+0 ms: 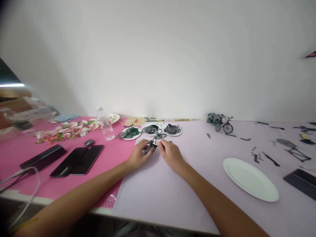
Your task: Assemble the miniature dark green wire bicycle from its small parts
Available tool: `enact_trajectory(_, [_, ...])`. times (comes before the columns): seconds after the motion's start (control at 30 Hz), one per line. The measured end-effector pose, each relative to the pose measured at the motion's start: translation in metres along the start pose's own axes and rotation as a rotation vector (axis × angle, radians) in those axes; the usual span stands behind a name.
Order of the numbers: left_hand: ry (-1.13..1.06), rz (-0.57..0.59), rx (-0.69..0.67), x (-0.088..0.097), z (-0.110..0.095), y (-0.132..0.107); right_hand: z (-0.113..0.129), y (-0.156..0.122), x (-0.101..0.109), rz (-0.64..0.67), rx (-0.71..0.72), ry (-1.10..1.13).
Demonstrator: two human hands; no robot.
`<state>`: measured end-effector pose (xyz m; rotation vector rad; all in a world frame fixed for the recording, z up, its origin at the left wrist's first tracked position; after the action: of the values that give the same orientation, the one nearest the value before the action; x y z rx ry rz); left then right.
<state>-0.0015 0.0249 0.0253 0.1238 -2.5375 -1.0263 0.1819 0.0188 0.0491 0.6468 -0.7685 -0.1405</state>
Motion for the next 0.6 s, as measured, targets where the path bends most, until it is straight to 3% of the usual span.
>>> enact_trajectory(0.6, [0.052,-0.019,0.009,0.0005,0.0052,0.0022,-0.0028,-0.0017,-0.0027,-0.006,-0.001,0.068])
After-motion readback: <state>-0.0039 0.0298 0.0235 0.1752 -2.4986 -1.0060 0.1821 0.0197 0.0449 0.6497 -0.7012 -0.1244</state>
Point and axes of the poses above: each hand's wrist, its own y-axis towards the middle knuckle, its own x-axis out of the back of the hand, z = x × y, the point moved 3 cm from there along y, towards the middle knuckle, and after that the axes turned 12 degrees about -z, right-handed, at the moved point
